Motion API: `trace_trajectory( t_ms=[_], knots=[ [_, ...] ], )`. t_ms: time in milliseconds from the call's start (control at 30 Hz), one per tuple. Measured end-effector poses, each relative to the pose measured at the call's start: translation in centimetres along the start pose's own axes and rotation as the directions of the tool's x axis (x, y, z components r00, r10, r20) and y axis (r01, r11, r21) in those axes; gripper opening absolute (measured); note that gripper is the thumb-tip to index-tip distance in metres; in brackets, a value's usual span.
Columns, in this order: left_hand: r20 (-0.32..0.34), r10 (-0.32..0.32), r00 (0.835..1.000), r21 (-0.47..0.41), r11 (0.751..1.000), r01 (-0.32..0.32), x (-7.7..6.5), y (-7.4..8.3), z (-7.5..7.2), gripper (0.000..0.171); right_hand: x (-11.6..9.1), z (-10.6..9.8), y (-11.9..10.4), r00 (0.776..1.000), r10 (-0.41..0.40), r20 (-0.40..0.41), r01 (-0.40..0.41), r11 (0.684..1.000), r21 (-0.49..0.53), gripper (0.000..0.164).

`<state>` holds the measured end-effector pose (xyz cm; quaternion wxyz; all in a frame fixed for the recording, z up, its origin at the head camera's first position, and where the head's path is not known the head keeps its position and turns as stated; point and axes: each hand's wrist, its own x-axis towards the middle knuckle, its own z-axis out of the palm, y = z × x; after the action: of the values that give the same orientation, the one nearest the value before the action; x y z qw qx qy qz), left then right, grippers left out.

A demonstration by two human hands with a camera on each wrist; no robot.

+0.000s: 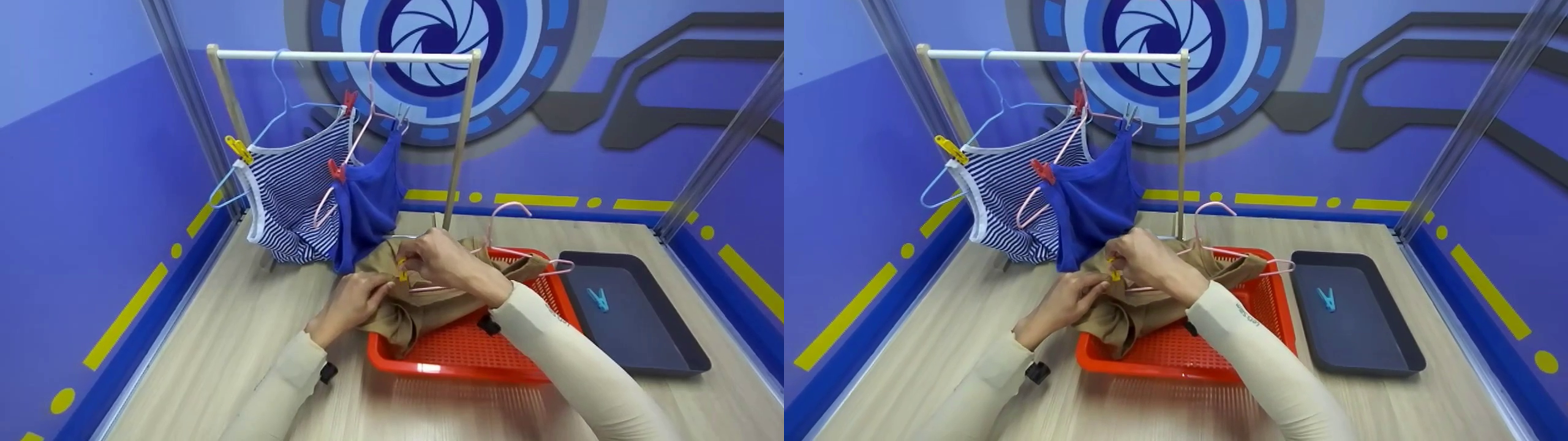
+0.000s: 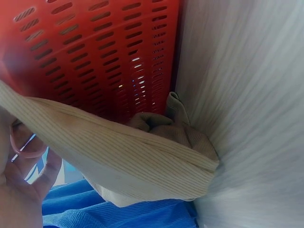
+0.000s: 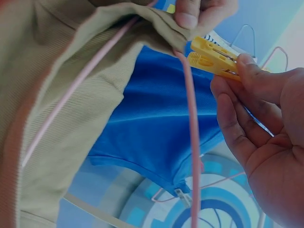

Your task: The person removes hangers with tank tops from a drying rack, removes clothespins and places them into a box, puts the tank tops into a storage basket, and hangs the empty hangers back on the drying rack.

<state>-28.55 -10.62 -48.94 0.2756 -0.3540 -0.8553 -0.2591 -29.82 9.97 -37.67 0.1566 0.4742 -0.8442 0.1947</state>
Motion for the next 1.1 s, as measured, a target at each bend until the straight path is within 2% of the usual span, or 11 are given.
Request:
trace_trajectory(
  t_ms=[300,533,700,933,1100],
  knots=[
    [-0.036,0.033,0.999,0.015,0.999,-0.033,0.1,-0.2,0.1,0.016,-0.2,-1.9,-0.9,1.0,0.023,-0.015,-0.023,1.0,0.014,0.009],
    [-0.039,0.039,0.998,-0.005,0.999,-0.039,0.1,-0.2,0.2,0.015,-0.6,-3.4,-1.7,0.996,0.091,-0.019,-0.091,0.996,0.004,0.016],
    [-0.031,0.026,0.999,0.003,1.0,-0.026,0.0,-0.2,0.3,0.015,-1.4,-4.7,-2.2,0.991,0.117,-0.068,-0.117,0.993,0.008,0.023],
    [-0.033,0.015,0.999,0.003,1.0,-0.015,0.1,-0.1,0.2,0.015,-3.0,-6.9,-2.2,0.984,0.091,-0.156,-0.082,0.995,0.064,0.028],
    [-0.028,0.014,0.999,0.009,1.0,-0.014,0.0,-0.1,0.2,0.016,-4.4,-8.4,-1.8,0.974,0.132,-0.185,-0.115,0.988,0.099,0.03]
  ],
)
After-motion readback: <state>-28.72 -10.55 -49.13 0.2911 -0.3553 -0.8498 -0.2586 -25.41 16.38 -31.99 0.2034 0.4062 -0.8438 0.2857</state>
